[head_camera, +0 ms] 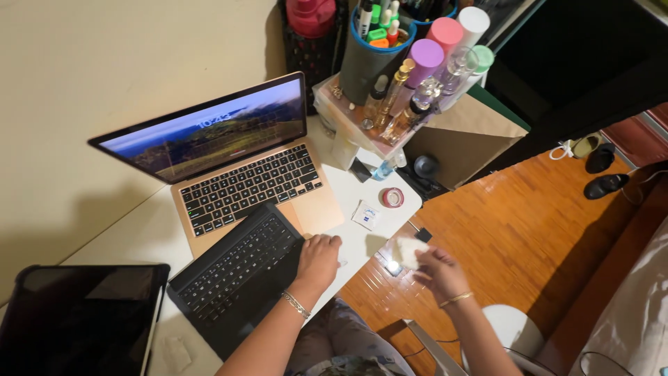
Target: The recorder cleans a white desk surface and electronics using a spray and a wipe.
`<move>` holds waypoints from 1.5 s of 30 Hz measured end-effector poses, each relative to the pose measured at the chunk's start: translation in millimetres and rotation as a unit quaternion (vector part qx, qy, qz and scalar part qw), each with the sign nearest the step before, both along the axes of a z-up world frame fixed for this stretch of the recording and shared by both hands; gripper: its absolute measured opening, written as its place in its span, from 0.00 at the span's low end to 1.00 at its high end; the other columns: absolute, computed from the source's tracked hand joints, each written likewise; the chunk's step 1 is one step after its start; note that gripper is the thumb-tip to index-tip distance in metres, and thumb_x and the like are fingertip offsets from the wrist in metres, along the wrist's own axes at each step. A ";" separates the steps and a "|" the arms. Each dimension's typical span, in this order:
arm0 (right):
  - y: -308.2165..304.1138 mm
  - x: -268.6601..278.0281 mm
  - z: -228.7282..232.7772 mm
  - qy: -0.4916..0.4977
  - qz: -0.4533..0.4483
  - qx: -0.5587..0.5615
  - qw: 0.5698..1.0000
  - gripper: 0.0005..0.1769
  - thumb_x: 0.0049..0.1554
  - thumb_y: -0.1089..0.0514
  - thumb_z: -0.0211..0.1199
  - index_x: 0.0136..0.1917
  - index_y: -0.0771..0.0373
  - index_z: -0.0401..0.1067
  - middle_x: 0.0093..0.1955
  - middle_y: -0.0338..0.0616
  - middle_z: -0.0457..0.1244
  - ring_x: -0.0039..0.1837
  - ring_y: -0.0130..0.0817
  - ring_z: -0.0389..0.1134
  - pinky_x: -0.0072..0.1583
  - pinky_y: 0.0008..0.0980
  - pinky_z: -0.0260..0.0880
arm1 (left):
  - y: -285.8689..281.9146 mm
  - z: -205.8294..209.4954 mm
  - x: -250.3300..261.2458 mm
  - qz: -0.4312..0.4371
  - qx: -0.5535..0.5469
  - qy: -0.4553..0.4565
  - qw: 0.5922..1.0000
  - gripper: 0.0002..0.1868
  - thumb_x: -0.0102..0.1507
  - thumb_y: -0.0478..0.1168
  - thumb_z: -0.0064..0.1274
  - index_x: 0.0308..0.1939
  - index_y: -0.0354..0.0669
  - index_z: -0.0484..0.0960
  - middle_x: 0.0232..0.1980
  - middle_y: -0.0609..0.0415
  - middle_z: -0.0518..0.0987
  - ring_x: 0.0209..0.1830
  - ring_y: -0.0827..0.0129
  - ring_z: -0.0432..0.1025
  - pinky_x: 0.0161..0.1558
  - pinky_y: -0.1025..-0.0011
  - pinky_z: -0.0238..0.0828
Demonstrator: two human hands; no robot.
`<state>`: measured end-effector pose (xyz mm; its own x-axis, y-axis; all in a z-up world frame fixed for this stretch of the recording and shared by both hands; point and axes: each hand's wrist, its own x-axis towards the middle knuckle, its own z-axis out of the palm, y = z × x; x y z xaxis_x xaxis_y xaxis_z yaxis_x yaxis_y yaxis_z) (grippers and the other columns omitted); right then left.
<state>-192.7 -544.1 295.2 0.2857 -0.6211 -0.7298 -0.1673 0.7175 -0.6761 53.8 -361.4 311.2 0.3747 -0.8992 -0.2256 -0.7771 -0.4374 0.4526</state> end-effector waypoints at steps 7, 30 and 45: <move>32.2 21.4 9.6 -0.024 0.097 0.042 0.994 0.06 0.55 0.59 0.66 0.48 0.57 0.75 0.43 0.39 0.70 0.44 0.31 0.70 0.48 0.38 0.74 | -22.2 27.6 15.5 -0.030 0.065 0.036 0.997 0.16 0.55 0.42 0.67 0.41 0.41 0.80 0.48 0.48 0.79 0.54 0.56 0.71 0.56 0.59 0.67; -21.4 33.0 -5.2 -0.091 0.037 -0.043 0.994 0.25 0.48 0.68 0.64 0.57 0.44 0.73 0.40 0.38 0.69 0.42 0.29 0.73 0.44 0.34 0.77 | -94.3 41.5 -6.2 0.098 -0.047 0.333 0.937 0.18 0.69 0.49 0.49 0.54 0.41 0.81 0.50 0.42 0.83 0.48 0.56 0.79 0.52 0.63 0.74; -72.0 16.2 -43.0 -0.098 -0.112 -0.038 0.988 0.06 0.53 0.67 0.64 0.45 0.61 0.72 0.42 0.39 0.68 0.44 0.30 0.69 0.47 0.36 0.73 | -178.0 -39.0 -13.7 -0.054 -0.129 0.061 0.988 0.19 0.61 0.34 0.57 0.57 0.47 0.83 0.67 0.52 0.73 0.65 0.51 0.65 0.66 0.58 0.64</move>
